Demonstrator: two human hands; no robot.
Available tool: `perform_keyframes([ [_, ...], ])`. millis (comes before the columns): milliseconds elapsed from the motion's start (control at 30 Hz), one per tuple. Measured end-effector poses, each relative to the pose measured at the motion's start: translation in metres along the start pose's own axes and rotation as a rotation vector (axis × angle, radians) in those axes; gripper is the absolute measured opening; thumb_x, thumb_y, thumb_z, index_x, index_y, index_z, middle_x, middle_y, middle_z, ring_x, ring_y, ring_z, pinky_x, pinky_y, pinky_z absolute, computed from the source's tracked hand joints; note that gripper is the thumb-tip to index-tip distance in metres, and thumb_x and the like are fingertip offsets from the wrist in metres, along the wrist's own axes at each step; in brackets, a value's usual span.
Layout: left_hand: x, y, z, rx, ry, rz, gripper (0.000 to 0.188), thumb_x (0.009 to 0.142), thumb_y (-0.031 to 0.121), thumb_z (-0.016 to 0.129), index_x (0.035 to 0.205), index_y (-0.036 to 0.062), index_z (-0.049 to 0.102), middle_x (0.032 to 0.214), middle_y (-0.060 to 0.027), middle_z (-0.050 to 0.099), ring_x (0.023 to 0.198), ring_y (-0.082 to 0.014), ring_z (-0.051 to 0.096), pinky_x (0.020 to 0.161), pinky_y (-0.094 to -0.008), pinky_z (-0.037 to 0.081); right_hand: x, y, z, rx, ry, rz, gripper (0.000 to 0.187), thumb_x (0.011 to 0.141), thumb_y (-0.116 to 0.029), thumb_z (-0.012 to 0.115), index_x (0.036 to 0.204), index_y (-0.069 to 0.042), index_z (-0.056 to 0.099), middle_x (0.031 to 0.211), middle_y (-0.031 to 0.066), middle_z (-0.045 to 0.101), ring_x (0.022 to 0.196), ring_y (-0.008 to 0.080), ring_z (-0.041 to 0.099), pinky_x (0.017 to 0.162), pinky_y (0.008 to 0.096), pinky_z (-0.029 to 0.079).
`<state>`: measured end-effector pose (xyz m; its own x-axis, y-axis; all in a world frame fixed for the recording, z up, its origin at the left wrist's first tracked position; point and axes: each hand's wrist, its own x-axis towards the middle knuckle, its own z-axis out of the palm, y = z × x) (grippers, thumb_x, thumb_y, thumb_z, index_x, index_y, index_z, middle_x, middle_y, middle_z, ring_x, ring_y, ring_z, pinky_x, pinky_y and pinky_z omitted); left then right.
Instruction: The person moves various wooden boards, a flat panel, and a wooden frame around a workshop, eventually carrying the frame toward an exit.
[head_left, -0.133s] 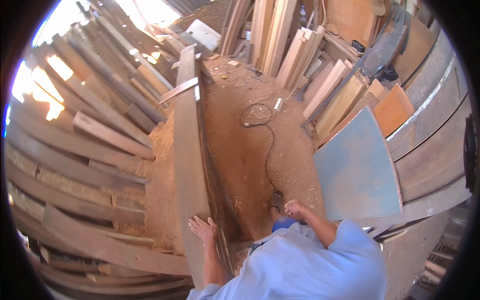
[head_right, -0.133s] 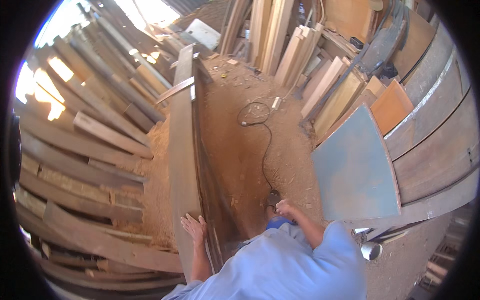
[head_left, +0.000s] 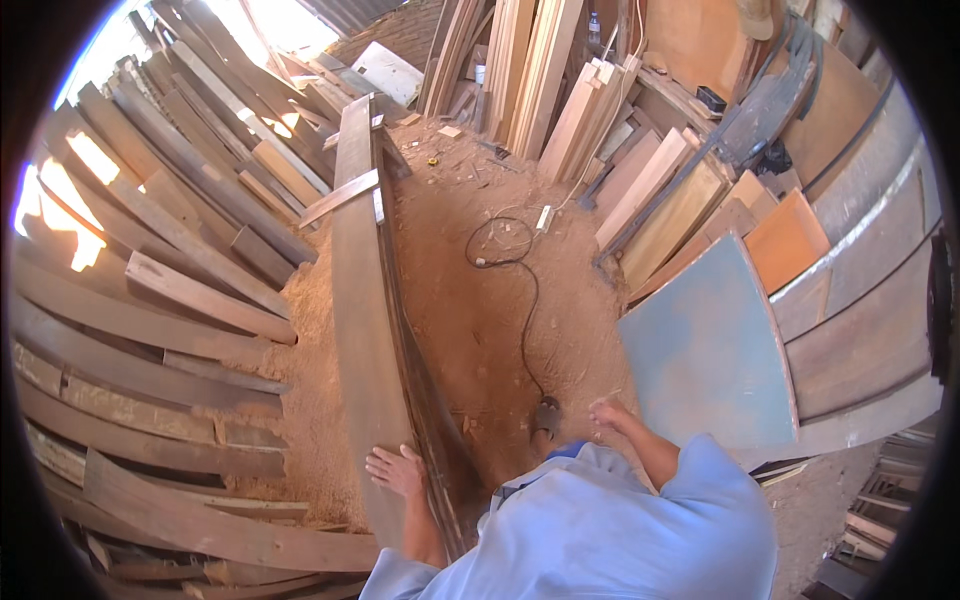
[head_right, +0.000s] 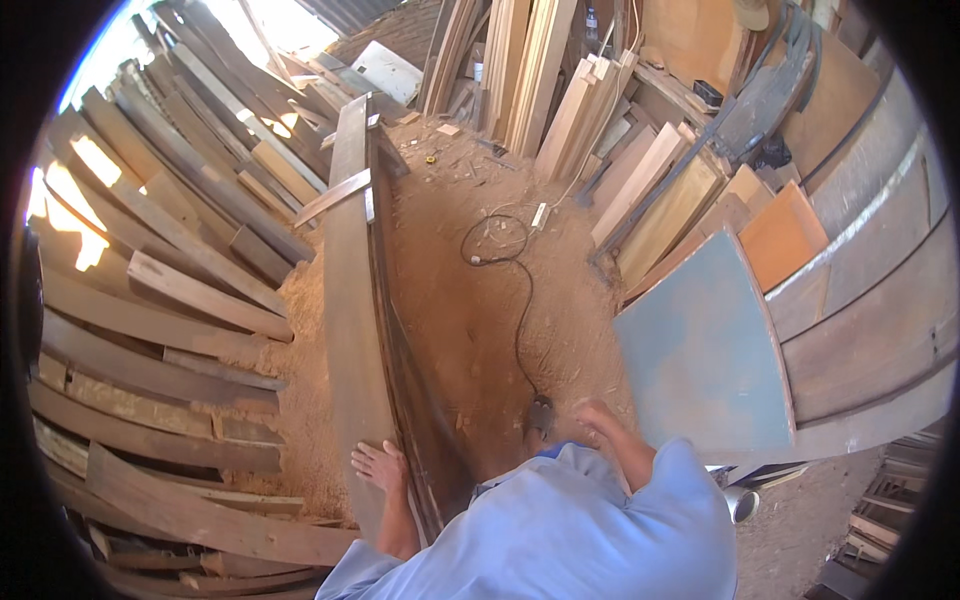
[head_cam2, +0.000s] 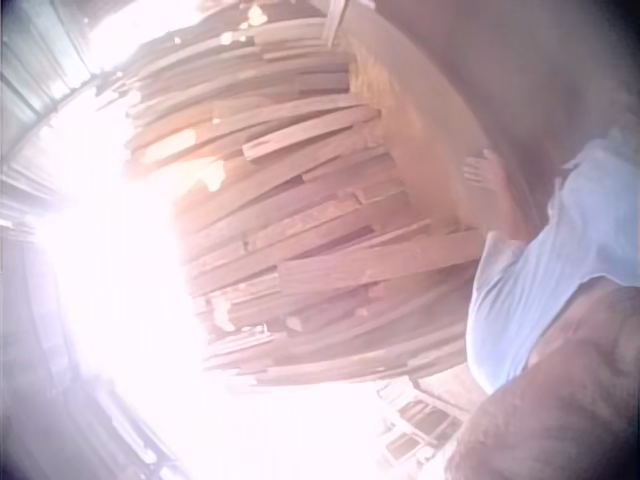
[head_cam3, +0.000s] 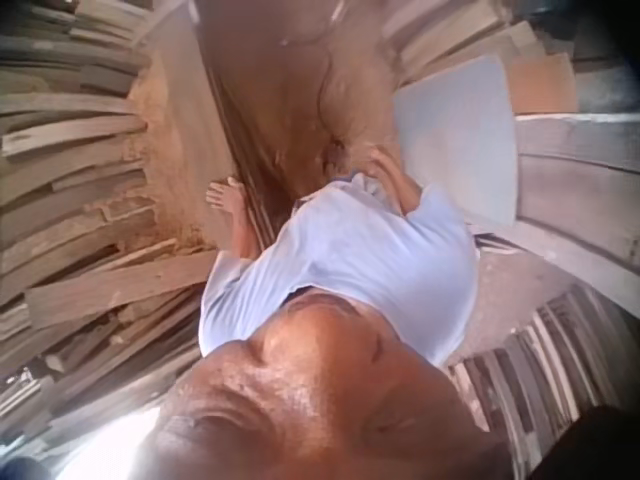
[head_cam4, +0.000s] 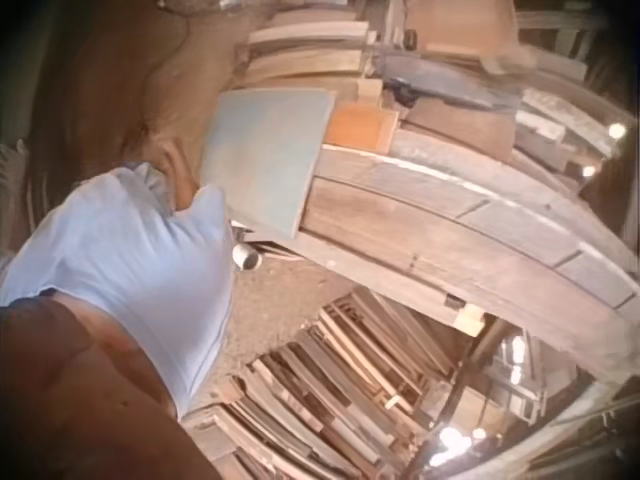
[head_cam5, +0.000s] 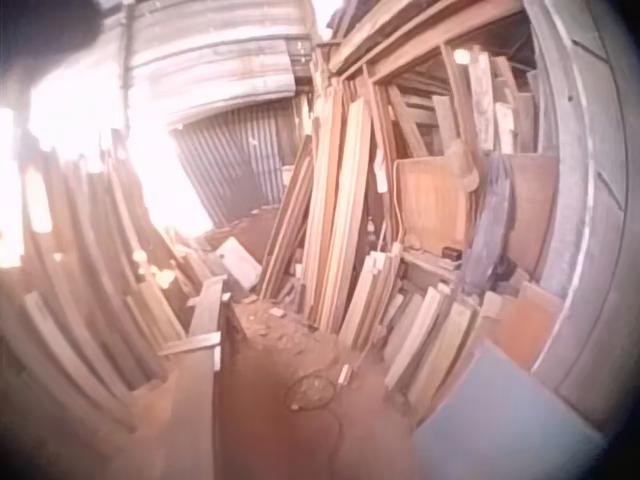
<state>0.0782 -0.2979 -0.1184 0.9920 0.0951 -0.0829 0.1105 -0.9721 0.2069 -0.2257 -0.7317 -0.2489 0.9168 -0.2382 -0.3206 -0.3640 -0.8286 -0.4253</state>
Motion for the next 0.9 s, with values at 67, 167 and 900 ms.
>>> perform_keyframes([
  [67,0.001,-0.018,-0.003,0.089,-0.008,-0.041,0.068,0.088,0.039,0.045,0.139,-0.0002,0.023,0.144,-0.0268,0.018,0.135,-0.0405,0.015,0.109,-0.0517,0.012,0.002,0.005,0.026,-0.058,-0.003,0.124,0.024,0.078,-0.028,0.059,0.077,-0.005,0.068,0.075,0.0112,0.065,0.055,0.0182,0.056,0.051,0.0353,0.044],
  [167,0.024,-0.033,-0.026,0.146,0.044,-0.102,0.068,0.087,0.039,0.046,0.139,0.0012,0.024,0.145,-0.0256,0.018,0.135,-0.0391,0.015,0.109,-0.0510,0.012,0.049,-0.031,0.010,0.337,0.070,0.708,0.023,0.071,-0.026,0.063,0.068,-0.003,0.066,0.068,0.0123,0.063,0.056,0.0195,0.057,0.051,0.0366,0.044],
  [900,0.286,0.087,-0.014,0.202,0.179,-0.243,0.039,0.090,0.039,0.039,0.115,0.0119,0.051,0.121,-0.0134,0.048,0.111,-0.0344,0.045,0.083,-0.0483,0.039,0.289,-0.034,-0.012,0.289,0.113,0.750,0.014,0.067,-0.019,0.058,0.069,-0.008,0.066,0.073,0.0140,0.064,0.064,0.0278,0.061,0.059,0.0403,0.047],
])
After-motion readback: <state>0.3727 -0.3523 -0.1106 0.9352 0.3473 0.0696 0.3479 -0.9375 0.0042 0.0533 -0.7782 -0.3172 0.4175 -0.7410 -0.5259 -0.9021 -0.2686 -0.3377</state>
